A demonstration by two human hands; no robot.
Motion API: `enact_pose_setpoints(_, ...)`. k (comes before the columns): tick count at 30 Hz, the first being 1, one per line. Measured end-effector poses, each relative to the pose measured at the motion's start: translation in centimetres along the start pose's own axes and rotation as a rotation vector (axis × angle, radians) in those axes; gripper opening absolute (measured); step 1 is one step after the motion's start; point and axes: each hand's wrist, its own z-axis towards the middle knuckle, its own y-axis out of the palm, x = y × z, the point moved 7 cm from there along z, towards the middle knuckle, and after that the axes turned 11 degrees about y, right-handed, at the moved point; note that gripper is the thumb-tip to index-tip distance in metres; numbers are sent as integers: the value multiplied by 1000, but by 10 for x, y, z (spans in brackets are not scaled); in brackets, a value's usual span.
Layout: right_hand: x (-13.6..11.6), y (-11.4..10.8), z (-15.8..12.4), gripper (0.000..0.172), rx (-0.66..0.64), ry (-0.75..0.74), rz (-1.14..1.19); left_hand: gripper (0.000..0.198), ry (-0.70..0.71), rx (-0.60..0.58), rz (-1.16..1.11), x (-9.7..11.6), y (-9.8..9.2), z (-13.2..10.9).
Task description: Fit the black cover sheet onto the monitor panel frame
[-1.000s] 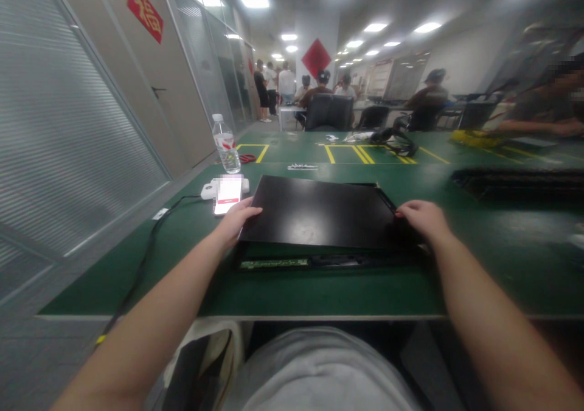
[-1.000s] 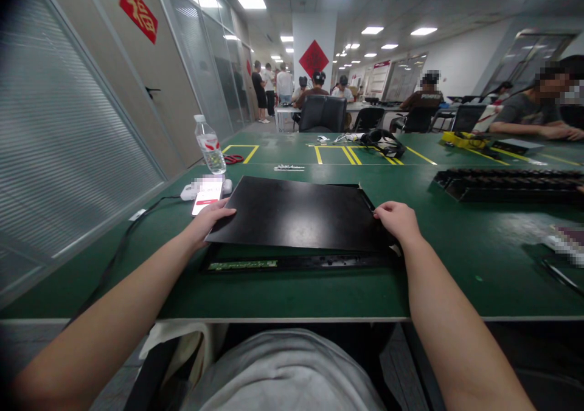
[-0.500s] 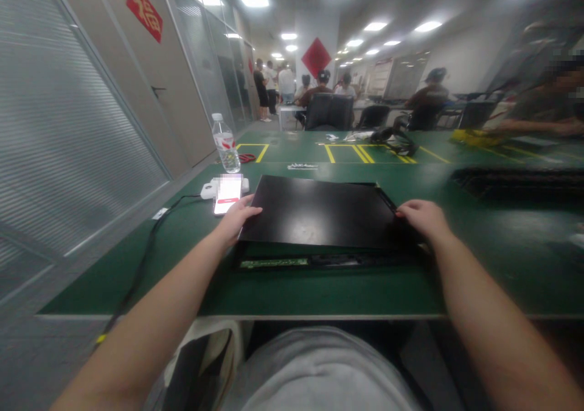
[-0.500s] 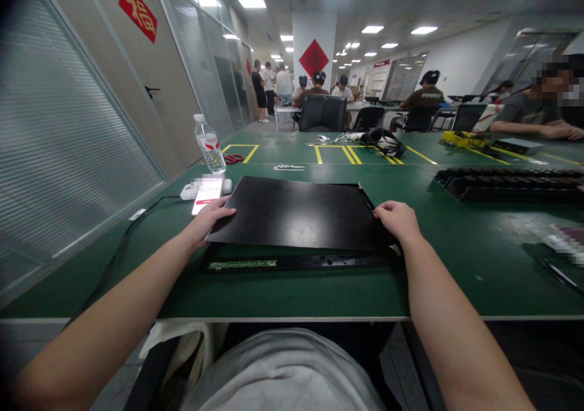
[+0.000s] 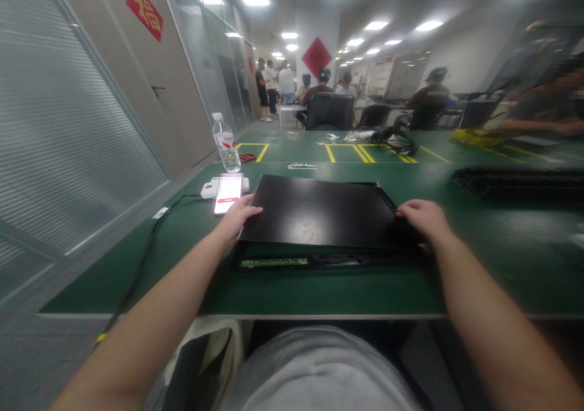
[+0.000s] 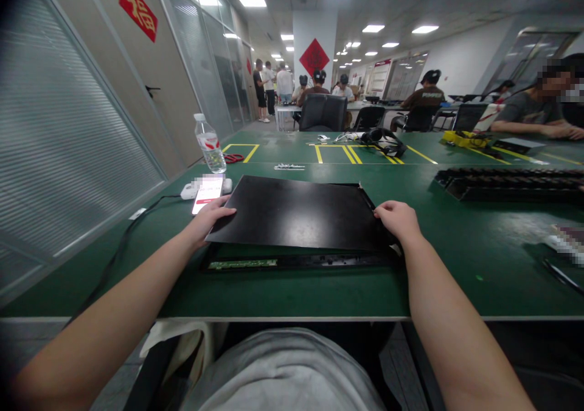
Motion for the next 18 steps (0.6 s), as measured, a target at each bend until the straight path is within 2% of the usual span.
enact_pose_setpoints(18, -5, -3, -5, 14, 4, 12, -19, 68, -4, 30, 11, -2, -3, 1)
